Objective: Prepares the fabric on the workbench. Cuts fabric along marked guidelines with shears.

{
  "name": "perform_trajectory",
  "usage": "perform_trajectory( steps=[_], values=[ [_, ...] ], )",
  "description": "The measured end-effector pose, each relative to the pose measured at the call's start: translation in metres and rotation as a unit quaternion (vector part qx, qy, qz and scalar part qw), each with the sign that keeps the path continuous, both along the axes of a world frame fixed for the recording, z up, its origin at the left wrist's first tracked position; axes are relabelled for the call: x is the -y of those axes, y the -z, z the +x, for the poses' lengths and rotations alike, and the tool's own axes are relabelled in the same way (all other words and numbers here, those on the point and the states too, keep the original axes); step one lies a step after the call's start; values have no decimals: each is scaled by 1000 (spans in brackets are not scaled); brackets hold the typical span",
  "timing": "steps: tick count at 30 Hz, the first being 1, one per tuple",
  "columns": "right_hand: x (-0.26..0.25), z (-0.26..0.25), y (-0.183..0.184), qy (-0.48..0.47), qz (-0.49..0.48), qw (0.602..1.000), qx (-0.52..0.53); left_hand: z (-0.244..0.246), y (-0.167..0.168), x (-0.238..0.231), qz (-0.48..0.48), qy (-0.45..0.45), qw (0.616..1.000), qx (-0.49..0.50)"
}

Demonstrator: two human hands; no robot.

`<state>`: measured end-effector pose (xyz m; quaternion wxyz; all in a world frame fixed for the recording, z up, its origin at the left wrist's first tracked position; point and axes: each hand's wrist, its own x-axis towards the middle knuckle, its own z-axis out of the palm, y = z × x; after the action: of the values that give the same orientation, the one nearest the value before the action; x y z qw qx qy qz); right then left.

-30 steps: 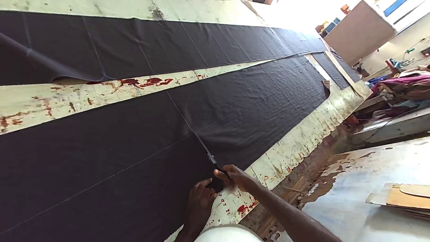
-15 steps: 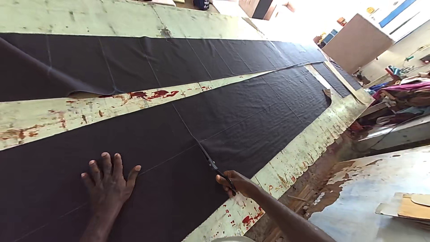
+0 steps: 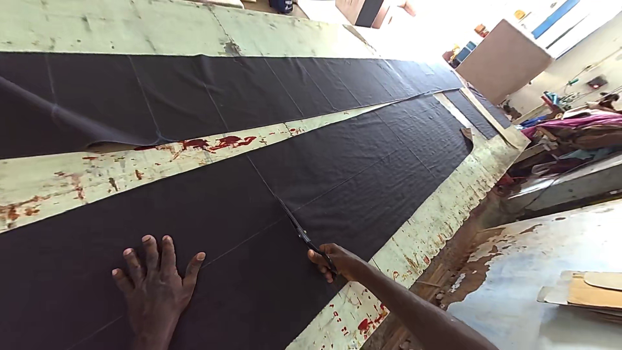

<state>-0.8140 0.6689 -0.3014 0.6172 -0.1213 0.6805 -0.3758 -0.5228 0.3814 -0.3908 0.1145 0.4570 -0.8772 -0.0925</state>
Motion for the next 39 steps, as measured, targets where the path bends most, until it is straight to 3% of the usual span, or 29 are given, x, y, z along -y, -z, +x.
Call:
perform_trajectory(
  steps=[8, 17, 22, 29, 35, 39],
  values=[
    [22, -5, 11, 17, 8, 1000, -1, 1, 0, 0, 3, -3, 1000, 0],
    [64, -18, -7, -13, 30, 999, -5, 1, -3, -2, 4, -1, 1000, -28],
    [69, -13, 3, 27, 29, 999, -37, 0, 0, -1, 2, -6, 1000, -30],
    [96, -30, -11, -19, 37, 999, -21, -1, 0, -1, 3, -7, 999, -33],
    [106, -28, 2, 18, 23, 999, -46, 0, 4, 1, -3, -11, 999, -38],
    [112, -35, 0, -7, 32, 999, -36, -1, 5, 0, -5, -14, 999, -48]
  ],
)
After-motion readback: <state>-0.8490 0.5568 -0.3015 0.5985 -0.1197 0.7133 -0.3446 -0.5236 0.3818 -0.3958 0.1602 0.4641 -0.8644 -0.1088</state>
